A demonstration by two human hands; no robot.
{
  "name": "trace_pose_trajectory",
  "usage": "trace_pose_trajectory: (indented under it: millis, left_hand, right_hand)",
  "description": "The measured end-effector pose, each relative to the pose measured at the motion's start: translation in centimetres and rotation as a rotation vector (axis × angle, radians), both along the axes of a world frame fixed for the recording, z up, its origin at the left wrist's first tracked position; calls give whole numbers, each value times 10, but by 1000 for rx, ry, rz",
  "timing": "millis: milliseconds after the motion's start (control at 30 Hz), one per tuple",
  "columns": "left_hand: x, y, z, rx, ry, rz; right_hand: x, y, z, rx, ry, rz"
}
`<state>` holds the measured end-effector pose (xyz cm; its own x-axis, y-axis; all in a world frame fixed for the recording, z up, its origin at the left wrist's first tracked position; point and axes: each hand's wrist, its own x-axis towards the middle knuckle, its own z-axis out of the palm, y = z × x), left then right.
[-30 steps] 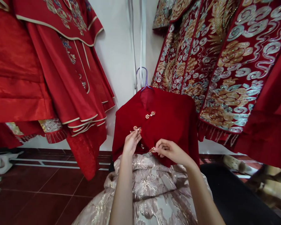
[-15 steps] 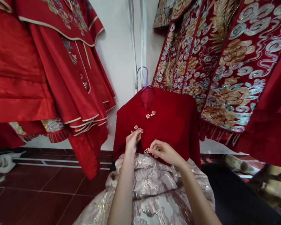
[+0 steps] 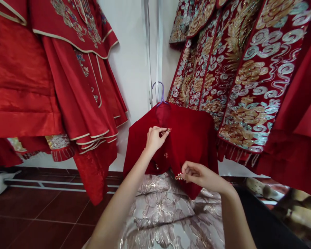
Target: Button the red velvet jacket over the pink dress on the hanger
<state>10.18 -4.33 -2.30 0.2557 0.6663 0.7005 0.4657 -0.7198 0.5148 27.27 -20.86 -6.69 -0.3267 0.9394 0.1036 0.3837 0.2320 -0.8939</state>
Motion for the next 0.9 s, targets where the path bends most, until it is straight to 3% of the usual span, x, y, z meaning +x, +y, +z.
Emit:
trace_pose_trajectory:
  millis: [167,400,733,800,900]
  left_hand:
    - [-3,2,10,111,174,-59]
    - [-4,9,17,184,171,-256]
    - [3,11,12,-37,-117,-294]
    - [1,8,15,-63,-165,-260]
    - [-4,8,25,-8,-106,-220]
  right_hand:
    - [11,-2,-3,-7,-13,-31]
    - [17,0,-7,22,-36,-47]
    - [2,11,-23,11,24,8]
    - [10,8,-15,27,89,-16]
    - [11,13,12,233,257,-184]
